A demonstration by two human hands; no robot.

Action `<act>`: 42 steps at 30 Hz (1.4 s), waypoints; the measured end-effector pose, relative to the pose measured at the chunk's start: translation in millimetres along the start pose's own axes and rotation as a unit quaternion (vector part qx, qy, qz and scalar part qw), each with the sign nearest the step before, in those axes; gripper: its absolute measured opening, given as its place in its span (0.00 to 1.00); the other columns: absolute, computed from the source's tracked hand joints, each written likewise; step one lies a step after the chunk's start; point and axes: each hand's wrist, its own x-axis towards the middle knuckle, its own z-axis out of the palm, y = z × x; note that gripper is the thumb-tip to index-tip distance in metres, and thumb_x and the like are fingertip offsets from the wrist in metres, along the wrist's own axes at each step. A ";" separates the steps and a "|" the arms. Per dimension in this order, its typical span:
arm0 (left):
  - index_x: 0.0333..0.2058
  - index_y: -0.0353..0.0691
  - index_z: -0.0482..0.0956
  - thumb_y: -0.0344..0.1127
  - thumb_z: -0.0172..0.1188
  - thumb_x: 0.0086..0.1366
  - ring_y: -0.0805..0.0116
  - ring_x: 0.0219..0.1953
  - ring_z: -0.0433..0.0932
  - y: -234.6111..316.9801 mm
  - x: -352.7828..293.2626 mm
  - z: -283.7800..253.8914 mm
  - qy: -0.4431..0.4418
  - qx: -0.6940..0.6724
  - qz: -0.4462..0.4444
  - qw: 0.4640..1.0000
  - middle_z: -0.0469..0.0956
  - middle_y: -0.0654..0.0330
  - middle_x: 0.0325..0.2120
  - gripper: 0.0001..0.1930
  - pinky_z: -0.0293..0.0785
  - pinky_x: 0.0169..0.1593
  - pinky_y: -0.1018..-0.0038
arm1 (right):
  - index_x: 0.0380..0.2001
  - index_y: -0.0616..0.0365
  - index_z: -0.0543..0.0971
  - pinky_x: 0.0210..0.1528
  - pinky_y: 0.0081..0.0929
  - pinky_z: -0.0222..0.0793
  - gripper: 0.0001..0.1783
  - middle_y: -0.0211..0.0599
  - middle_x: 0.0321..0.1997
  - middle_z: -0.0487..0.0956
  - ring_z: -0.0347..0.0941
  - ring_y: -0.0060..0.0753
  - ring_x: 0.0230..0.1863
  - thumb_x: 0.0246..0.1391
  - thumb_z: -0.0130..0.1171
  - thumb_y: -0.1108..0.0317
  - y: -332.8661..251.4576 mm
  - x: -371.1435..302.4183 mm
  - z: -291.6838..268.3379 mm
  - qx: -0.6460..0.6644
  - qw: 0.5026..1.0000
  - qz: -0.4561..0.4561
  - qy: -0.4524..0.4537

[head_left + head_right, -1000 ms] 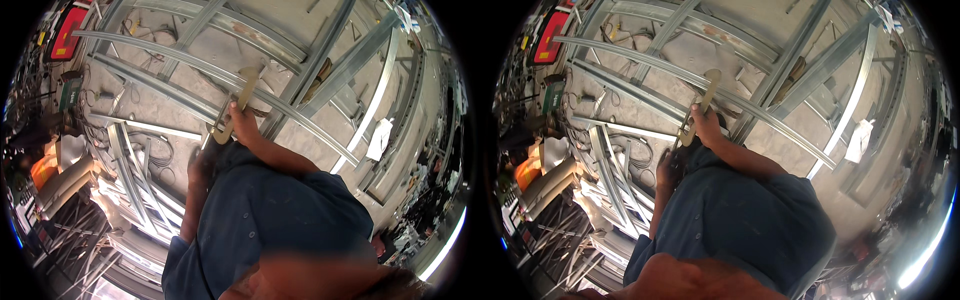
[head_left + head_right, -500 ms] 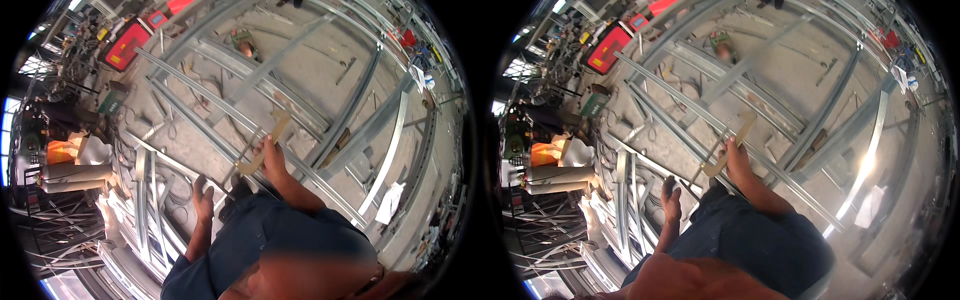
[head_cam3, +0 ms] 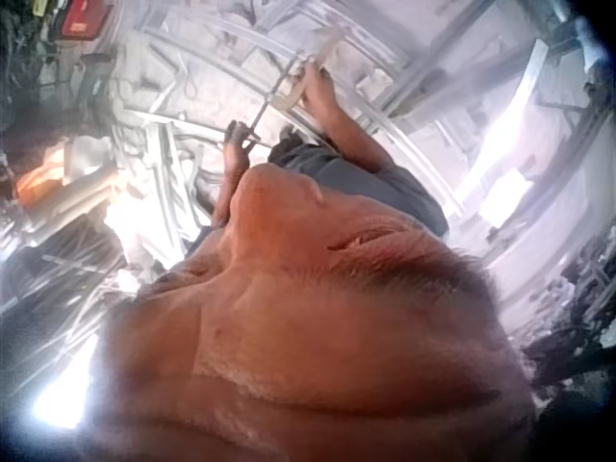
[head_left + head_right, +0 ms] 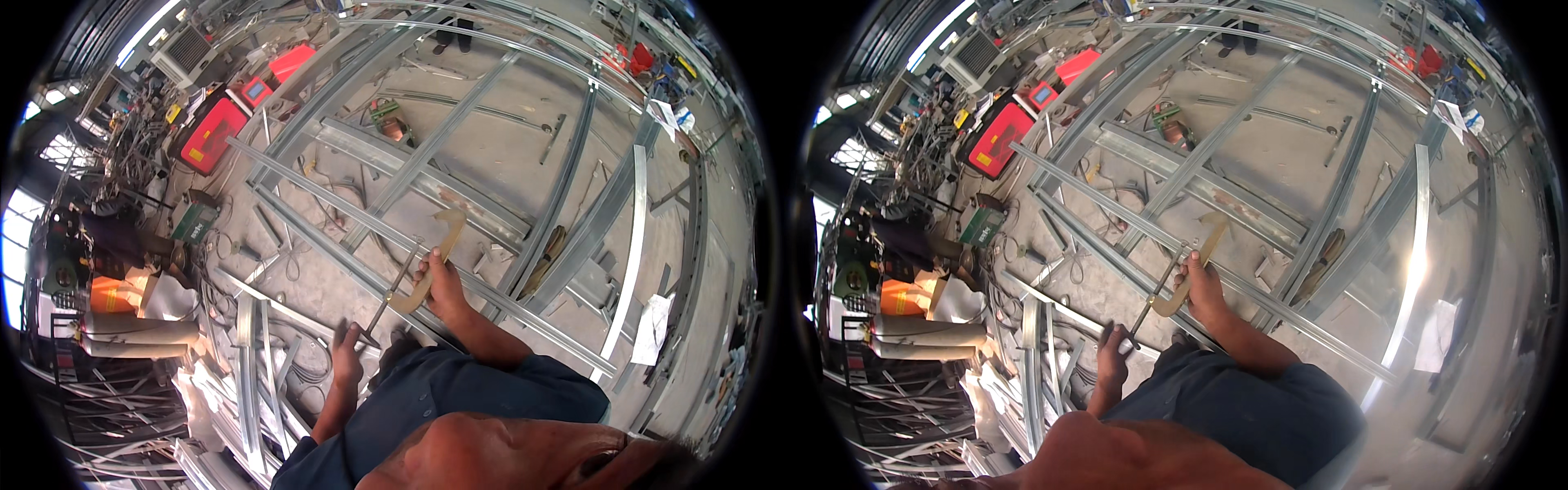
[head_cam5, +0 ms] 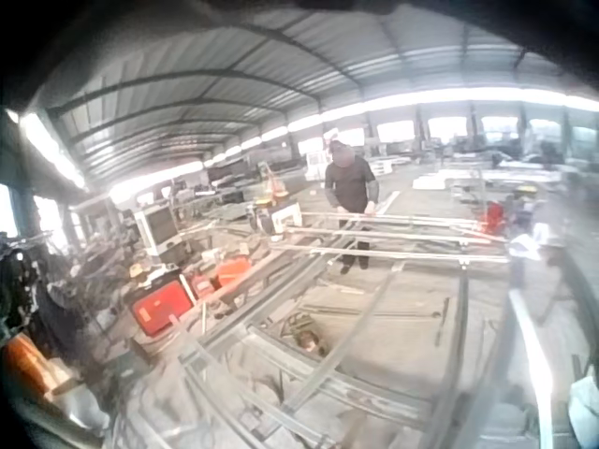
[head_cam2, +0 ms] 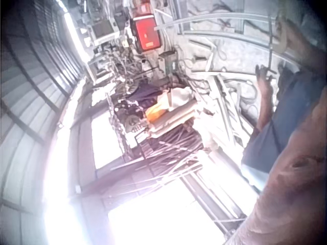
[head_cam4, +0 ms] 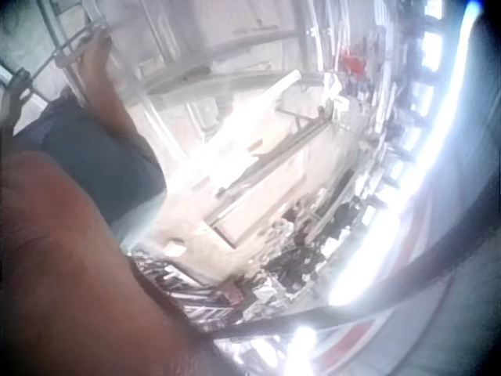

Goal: The person assembles a metal frame by positioning and aligning multiple metal bars on the floor. He uses a measuring tool to check dimensions and a welding torch to join the bars together. The person handles the bars and tools by hand throughout the process.

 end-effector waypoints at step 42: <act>0.60 0.41 0.69 0.51 0.48 0.74 0.55 0.55 0.74 -14.5 29.3 -9.5 -0.025 -0.024 -0.051 0.998 0.75 0.55 0.51 0.25 0.66 0.60 0.52 | 0.36 0.49 0.69 0.33 0.30 0.68 0.19 0.26 0.32 0.69 0.67 0.26 0.29 0.64 0.57 0.45 -3.8 -11.4 -14.1 0.017 0.999 -0.016 0.029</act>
